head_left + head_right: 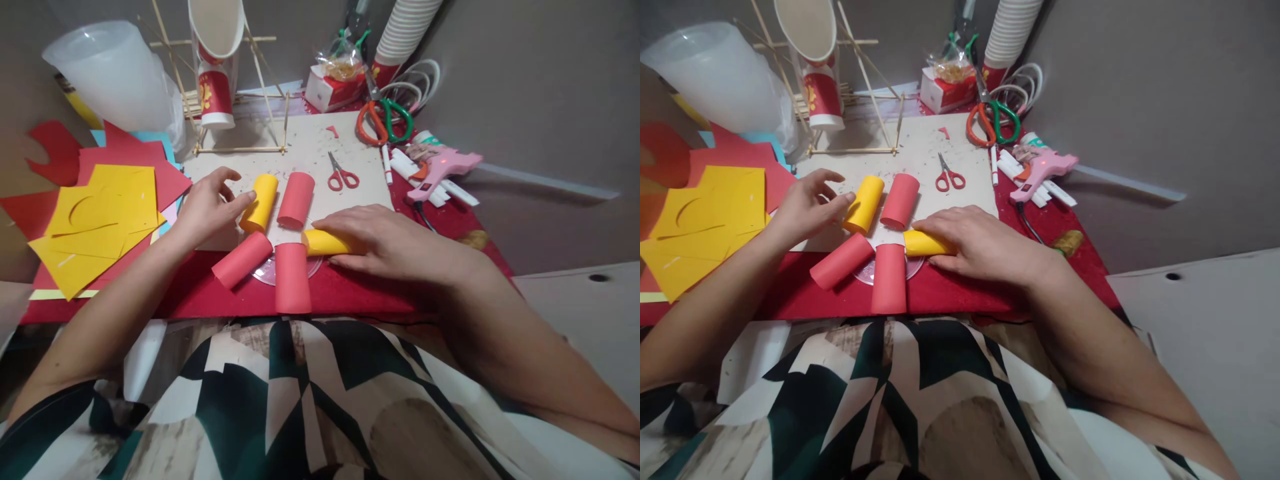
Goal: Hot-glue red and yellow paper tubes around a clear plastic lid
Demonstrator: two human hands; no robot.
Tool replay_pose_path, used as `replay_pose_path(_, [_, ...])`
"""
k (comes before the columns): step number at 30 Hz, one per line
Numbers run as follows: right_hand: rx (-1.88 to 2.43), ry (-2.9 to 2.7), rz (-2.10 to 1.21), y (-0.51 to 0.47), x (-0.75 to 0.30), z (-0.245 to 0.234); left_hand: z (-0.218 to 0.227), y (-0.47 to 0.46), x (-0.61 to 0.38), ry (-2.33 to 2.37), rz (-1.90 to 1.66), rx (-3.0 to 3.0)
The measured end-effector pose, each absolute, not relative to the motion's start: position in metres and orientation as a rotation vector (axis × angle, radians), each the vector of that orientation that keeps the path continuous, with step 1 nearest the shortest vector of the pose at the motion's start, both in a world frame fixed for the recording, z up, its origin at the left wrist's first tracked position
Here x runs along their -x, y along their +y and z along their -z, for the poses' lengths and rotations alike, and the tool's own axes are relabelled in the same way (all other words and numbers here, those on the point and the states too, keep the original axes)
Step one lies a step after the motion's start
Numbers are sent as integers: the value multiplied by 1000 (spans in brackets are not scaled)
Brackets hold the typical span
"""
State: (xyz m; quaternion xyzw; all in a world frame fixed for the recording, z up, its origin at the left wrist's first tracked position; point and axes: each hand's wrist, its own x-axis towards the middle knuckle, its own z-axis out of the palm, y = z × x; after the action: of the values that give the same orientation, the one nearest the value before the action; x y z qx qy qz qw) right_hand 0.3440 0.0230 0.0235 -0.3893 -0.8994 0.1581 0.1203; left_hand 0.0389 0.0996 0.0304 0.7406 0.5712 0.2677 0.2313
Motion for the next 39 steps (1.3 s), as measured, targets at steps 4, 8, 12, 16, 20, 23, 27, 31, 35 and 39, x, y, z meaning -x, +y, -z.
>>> replay_pose_path(4, [1098,-2620,-451,27,-342,-18,-32,126,-59,1630,-619,-2047])
replay_pose_path(8, [1049,-2620,-427,29,-342,-13,-37,140,-75,1539,-478,-2027])
replay_pose_path(12, [1039,-2611,-426,29,-345,-11,-37,145,-78,1496,-457,-1943])
replay_pose_path(16, [1055,-2582,-452,30,-346,-11,-30,149,-68,1526,-548,-1798])
replay_pose_path(20, [1075,-2587,-474,30,-346,-12,-24,147,-57,1464,-662,-1654])
replay_pose_path(23, [1080,-2600,-483,30,-346,-13,-22,140,-53,1480,-717,-1627])
replay_pose_path(27, [1078,-2601,-505,30,-346,-15,-21,132,-51,1521,-692,-1644])
replay_pose_path(31, [1081,-2592,-520,30,-345,-16,-21,129,-50,1501,-730,-1690])
replay_pose_path(35, [1082,-2577,-520,30,-345,-14,-21,129,-49,1492,-751,-1734])
replay_pose_path(39, [1092,-2566,-501,30,-346,-10,-18,129,-47,1478,-757,-1736])
